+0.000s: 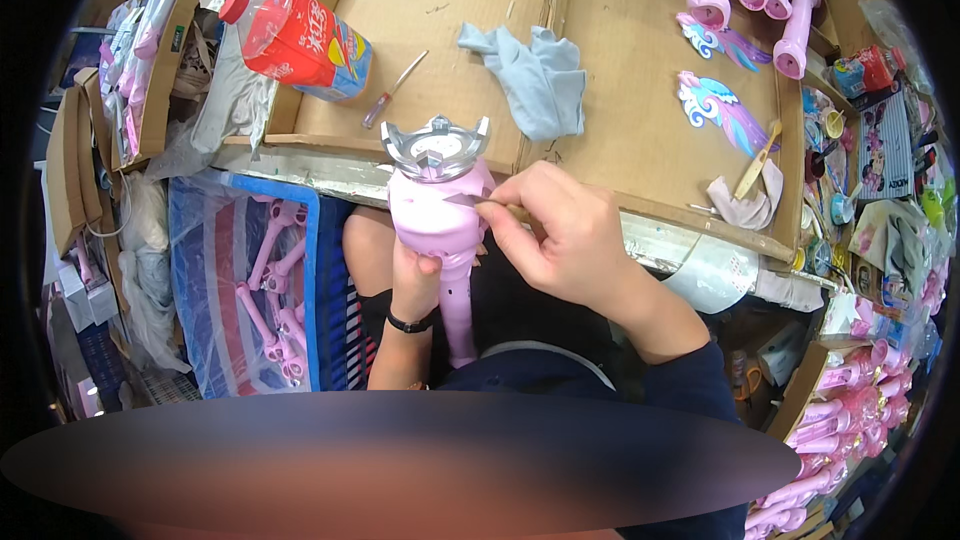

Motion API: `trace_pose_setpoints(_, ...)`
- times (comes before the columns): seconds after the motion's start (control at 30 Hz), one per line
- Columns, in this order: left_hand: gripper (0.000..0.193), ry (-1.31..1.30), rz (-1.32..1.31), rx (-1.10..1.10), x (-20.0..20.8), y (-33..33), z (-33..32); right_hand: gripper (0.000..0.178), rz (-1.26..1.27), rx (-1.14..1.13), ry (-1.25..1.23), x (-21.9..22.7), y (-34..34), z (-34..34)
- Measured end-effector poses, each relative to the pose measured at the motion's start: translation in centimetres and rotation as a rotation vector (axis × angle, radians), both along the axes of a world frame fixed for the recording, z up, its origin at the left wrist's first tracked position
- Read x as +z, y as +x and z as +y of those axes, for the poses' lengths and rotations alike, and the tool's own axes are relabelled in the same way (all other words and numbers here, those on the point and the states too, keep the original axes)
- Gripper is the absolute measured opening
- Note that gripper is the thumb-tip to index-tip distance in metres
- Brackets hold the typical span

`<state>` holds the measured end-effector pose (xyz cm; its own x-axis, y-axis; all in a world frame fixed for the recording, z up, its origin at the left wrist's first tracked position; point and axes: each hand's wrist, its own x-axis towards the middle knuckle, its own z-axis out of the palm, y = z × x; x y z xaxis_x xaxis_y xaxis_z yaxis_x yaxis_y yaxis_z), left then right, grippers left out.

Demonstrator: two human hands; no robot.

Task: The person assembles pink toy wands by attaching a clear plastic top, inserting a small metal piece, and affixing a decorative wing sticker. They wipe the wand with a cloth and place the finished item into a blue basket.

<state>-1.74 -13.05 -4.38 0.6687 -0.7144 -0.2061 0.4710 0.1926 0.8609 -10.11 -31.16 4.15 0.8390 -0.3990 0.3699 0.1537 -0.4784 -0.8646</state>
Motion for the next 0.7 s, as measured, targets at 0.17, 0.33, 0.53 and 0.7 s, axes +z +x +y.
trace_pose_setpoints(0.17,0.114,0.008,0.002,-0.004,0.0,0.1,0.1,0.007,-0.091,-0.026,0.002,-0.1,-0.3,0.3)
trace_pose_setpoints(0.33,0.111,0.003,-0.066,0.047,0.5,-0.4,-0.4,0.008,-0.081,-0.135,-0.083,0.3,0.1,-0.1)
trace_pose_setpoints(0.53,0.104,0.001,-0.198,0.130,1.4,-1.5,-1.3,0.013,-0.115,-0.021,-0.214,1.5,-1.4,-0.4)
trace_pose_setpoints(0.7,0.103,-0.014,-0.196,0.124,1.5,-1.4,-1.5,0.012,-0.086,0.016,-0.410,1.8,-0.5,-0.9)
